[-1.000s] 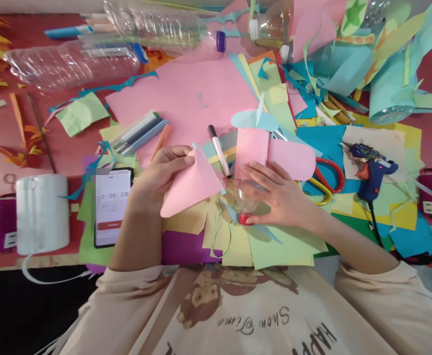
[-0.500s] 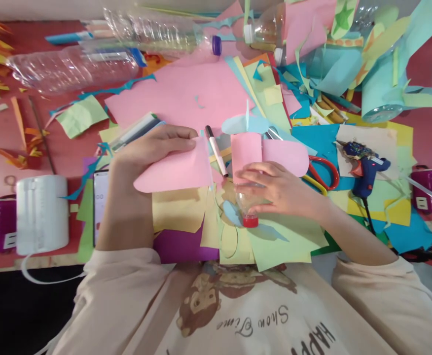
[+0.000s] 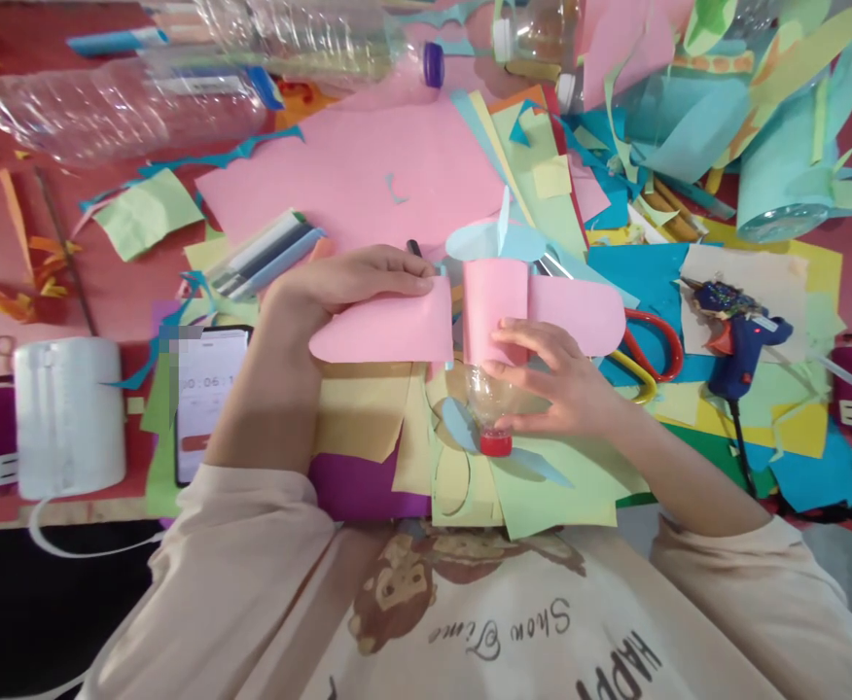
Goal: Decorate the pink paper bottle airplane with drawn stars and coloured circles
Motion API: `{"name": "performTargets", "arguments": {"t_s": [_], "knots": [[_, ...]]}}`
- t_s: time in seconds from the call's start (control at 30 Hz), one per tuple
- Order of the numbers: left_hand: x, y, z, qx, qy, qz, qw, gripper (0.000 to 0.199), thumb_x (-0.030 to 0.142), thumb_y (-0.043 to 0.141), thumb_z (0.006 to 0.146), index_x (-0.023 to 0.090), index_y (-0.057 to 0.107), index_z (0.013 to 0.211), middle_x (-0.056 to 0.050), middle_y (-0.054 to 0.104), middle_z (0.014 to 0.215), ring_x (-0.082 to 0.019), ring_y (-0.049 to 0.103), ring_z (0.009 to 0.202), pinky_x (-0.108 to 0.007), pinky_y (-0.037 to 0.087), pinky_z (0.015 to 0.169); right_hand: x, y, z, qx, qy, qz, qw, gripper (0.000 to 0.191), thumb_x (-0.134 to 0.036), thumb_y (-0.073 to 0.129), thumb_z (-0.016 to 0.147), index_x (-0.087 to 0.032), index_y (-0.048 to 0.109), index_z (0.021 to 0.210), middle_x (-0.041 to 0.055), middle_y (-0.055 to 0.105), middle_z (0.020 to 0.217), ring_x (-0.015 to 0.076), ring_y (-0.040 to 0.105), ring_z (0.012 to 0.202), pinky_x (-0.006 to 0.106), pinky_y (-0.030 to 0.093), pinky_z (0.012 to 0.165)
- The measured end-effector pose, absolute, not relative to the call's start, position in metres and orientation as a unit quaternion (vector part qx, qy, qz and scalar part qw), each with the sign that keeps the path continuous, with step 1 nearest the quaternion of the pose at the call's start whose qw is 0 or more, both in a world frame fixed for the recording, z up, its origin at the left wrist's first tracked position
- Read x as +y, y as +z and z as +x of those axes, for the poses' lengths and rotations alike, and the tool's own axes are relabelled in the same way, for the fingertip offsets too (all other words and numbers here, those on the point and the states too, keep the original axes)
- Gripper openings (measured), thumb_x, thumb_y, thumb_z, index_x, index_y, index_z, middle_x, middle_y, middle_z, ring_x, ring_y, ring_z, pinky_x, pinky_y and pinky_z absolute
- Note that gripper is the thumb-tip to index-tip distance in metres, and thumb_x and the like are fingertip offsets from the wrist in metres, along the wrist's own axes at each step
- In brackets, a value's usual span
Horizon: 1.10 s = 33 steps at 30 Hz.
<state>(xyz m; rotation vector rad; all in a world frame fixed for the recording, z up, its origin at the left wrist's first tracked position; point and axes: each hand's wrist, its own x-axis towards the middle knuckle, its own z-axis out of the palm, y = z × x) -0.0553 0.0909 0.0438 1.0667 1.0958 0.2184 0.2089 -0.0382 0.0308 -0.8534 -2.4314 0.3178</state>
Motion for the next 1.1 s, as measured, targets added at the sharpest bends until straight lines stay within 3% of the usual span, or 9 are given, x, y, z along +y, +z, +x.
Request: {"name": "performTargets", "arguments": {"t_s": [0.37,0.5,0.8,1.1], "knots": [[0.095,0.050,-0.040,0.498,0.103,0.504,0.699,0.012,0.028,0.076,0.063,0.017,0.071,0.064,0.001,0.059,0.062,-0.010,0.054,0.047,-0.016,0.036,0.041,-0.039,0.032,0.210,-0.900,0.171,-0.312,0.250,0.049,-0.051,0.058,0.087,-0.025,0.049,0.127,0.0116,0.052,0.137,0.0262,0.042,0.137,0.050,0.043,0.106],[0.094,0.047,-0.043,0.469,0.101,0.498,0.722,0.012,0.028,0.075,0.066,0.017,0.071,0.068,0.000,0.059,0.063,-0.010,0.055,0.047,-0.016,0.035,0.040,-0.040,0.032,0.210,-0.898,0.180,-0.311,0.255,0.051,-0.049,0.061,0.085,-0.023,0.049,0.127,0.0133,0.052,0.137,0.0265,0.041,0.137,0.049,0.042,0.107],[0.095,0.046,-0.041,0.484,0.113,0.461,0.735,0.001,0.013,0.071,0.070,0.014,0.072,0.069,0.000,0.061,0.065,-0.010,0.057,0.048,-0.016,0.037,0.042,-0.040,0.033,0.210,-0.893,0.195,-0.316,0.254,0.051,-0.047,0.061,0.086,-0.025,0.049,0.130,0.0116,0.052,0.139,0.0259,0.040,0.138,0.049,0.042,0.107],[0.094,0.050,-0.037,0.537,0.116,0.461,0.697,0.010,0.005,0.068,0.069,0.013,0.074,0.072,-0.001,0.062,0.070,-0.015,0.061,0.054,-0.023,0.043,0.051,-0.039,0.033,0.209,-0.892,0.196,-0.312,0.262,0.053,-0.047,0.062,0.085,-0.025,0.048,0.131,0.0122,0.052,0.137,0.0262,0.041,0.137,0.050,0.040,0.107]]}}
